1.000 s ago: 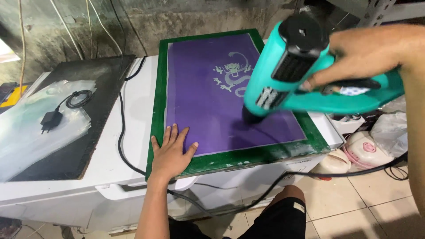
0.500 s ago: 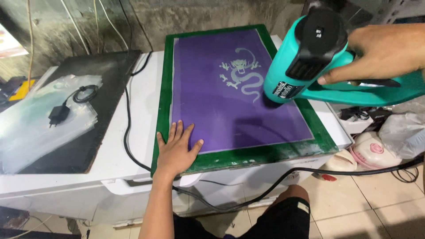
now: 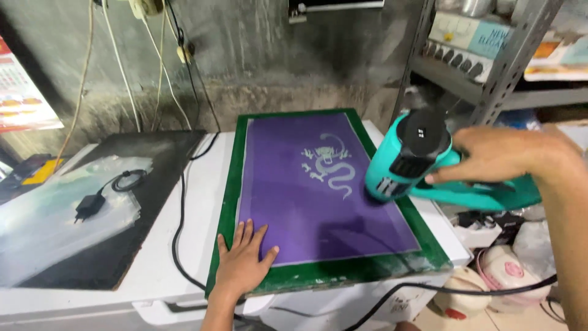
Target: Rubbing the surface of a screen printing frame with hands followed by drying it with a heat gun.
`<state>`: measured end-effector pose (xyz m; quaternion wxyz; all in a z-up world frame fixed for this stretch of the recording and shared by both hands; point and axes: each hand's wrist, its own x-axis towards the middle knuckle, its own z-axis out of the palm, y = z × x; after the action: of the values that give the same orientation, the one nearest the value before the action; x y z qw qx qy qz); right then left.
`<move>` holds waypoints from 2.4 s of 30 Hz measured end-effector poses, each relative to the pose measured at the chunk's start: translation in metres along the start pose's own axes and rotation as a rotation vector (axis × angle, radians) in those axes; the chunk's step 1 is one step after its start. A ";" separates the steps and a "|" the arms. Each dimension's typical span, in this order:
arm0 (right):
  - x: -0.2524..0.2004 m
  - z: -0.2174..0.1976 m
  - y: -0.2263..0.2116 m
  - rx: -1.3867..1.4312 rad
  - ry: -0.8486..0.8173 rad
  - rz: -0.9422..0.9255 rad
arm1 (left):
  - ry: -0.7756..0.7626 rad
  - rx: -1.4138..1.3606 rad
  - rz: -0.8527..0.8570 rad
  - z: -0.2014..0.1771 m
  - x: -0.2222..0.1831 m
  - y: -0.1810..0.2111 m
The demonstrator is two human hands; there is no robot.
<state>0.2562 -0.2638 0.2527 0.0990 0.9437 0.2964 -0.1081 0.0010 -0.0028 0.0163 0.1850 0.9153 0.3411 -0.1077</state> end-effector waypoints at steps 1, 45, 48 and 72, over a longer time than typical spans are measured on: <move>0.000 0.002 0.003 0.044 -0.022 -0.021 | -0.014 0.005 -0.008 0.003 -0.001 0.000; -0.017 0.004 -0.027 0.112 -0.076 -0.351 | -0.084 0.108 -0.140 0.003 0.016 0.004; -0.015 0.006 -0.026 0.124 -0.051 -0.306 | -0.055 0.089 -0.100 0.001 0.012 0.006; -0.023 0.001 -0.007 0.147 -0.043 -0.103 | 0.085 0.007 0.022 0.010 0.007 -0.003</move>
<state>0.2337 -0.2701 0.2570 0.0302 0.9294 0.3337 -0.1546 0.0029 -0.0009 0.0039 0.1681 0.9234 0.3384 -0.0678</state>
